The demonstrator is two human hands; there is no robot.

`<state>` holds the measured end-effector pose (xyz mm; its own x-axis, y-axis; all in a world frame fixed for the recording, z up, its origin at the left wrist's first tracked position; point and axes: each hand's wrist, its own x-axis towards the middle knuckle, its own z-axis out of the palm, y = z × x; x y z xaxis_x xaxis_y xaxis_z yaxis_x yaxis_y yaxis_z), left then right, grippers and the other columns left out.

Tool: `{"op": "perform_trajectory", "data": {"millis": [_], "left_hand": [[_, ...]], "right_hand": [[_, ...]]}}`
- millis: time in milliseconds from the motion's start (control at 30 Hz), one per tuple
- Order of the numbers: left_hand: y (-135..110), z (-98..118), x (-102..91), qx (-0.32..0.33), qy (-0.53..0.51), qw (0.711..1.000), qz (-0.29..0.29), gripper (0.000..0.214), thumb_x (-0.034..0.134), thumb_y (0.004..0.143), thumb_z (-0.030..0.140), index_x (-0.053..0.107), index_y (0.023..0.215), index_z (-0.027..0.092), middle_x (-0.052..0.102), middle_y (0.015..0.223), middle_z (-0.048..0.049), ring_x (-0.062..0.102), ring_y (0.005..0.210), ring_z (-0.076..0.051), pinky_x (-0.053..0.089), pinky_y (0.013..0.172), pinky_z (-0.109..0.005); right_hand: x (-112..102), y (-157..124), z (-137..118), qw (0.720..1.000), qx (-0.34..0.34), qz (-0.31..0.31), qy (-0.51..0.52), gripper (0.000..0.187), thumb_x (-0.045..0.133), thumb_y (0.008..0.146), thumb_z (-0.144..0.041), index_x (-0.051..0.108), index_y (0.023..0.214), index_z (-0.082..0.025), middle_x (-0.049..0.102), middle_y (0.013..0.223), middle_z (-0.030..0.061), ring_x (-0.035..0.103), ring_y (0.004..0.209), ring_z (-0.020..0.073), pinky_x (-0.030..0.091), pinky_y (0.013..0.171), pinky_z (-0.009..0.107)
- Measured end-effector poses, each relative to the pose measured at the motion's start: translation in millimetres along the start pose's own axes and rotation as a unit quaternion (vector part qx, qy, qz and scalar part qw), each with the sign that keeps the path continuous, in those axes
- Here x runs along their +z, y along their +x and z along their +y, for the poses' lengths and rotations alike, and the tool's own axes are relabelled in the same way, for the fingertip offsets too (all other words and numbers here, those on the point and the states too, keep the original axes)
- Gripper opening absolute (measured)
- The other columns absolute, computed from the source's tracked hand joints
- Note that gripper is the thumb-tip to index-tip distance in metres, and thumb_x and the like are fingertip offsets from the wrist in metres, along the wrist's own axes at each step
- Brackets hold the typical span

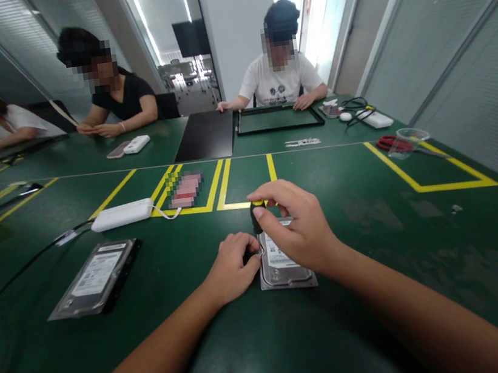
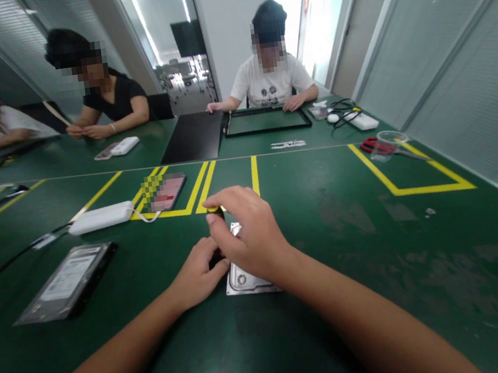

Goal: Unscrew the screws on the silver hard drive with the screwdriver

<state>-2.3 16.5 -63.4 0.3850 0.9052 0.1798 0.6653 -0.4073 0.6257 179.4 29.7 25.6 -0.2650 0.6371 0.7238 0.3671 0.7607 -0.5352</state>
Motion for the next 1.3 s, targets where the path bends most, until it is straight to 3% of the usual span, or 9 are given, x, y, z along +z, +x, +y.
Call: {"op": "perform_trajectory", "data": {"millis": [400, 633, 1300], "left_hand": [[0.9, -0.2, 0.5, 0.002, -0.004, 1.000, 0.006, 0.009, 0.055, 0.089, 0.027, 0.058, 0.092, 0.019, 0.060, 0.091, -0.0026, 0.053, 0.087, -0.022, 0.039, 0.080, -0.037], [0.7, -1.1, 0.8, 0.001, 0.003, 1.000, 0.000, 0.012, 0.055, 0.089, 0.027, 0.060, 0.097, 0.020, 0.063, 0.094, -0.0025, 0.053, 0.088, -0.022, 0.039, 0.081, -0.037], [0.5, -0.8, 0.9, 0.000, 0.002, 1.000, 0.005, 0.006, 0.055, 0.087, 0.025, 0.055, 0.090, 0.020, 0.059, 0.088, -0.0016, 0.052, 0.086, -0.022, 0.039, 0.078, -0.036]], "right_hand": [[1.5, -0.5, 1.8, 1.000, -0.007, -0.006, -0.007, 0.013, 0.069, 0.086, -0.022, 0.067, 0.098, -0.017, 0.067, 0.092, 0.0028, 0.058, 0.084, 0.0154, 0.045, 0.072, 0.030], [1.3, -0.7, 0.4, 1.000, -0.002, 0.000, 0.002, 0.017, 0.057, 0.089, -0.015, 0.067, 0.102, -0.017, 0.071, 0.098, 0.0035, 0.061, 0.086, 0.0154, 0.046, 0.074, 0.031], [1.6, 0.0, 3.8, 1.000, 0.008, -0.009, -0.013, 0.011, 0.067, 0.088, -0.023, 0.066, 0.099, -0.020, 0.067, 0.092, 0.0016, 0.056, 0.079, 0.0144, 0.043, 0.068, 0.029]]}}
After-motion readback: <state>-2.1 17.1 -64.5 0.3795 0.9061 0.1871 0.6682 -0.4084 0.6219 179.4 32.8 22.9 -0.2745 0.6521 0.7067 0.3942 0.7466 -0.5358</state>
